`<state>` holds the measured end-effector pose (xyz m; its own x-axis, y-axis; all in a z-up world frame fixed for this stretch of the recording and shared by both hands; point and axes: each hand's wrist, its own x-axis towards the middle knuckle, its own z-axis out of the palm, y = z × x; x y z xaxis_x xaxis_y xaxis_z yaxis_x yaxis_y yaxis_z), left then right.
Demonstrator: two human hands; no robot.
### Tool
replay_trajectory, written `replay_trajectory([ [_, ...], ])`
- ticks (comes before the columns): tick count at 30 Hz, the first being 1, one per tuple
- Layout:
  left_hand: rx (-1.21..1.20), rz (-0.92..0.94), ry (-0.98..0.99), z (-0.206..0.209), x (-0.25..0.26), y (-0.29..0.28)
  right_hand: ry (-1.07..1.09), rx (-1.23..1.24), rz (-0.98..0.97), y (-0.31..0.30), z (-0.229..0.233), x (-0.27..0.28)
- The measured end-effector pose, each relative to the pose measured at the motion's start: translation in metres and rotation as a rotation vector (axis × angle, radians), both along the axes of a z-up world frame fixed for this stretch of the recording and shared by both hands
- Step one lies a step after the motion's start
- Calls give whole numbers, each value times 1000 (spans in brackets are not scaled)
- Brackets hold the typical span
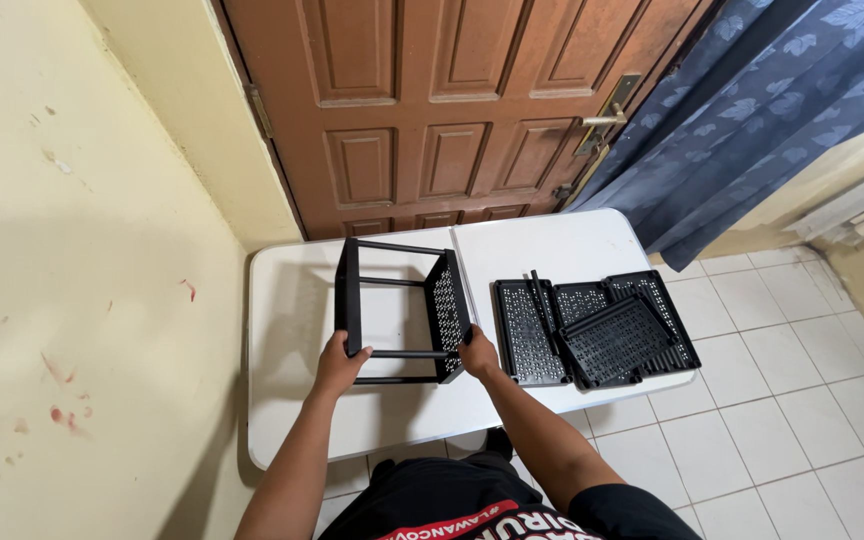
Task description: The person uses a black cylindrical tool to press or mark holes in a perforated black plastic tray. They then assemble the tray with a frame and other tray components on a white table.
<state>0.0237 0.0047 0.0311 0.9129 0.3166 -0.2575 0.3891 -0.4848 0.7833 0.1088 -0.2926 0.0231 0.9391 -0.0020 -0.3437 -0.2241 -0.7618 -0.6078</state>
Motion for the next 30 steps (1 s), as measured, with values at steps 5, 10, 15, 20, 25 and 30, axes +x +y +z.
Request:
replay_trajectory([
  [5,-85,4,-174,16,11,-5,-47,29,-9,6,8,7],
  [10,-26,11,-184,38,26,-8,336,161,-70,17,7,3],
  [15,118,-98,-327,62,29,-8,46,104,109,17,-4,9],
  [20,284,-323,-459,81,29,-7,-23,573,-9,30,15,40],
  [25,317,-480,-342,88,29,-12,46,746,-157,55,50,68],
  [30,370,-578,-266,89,23,-15,18,793,-191,66,57,79],
])
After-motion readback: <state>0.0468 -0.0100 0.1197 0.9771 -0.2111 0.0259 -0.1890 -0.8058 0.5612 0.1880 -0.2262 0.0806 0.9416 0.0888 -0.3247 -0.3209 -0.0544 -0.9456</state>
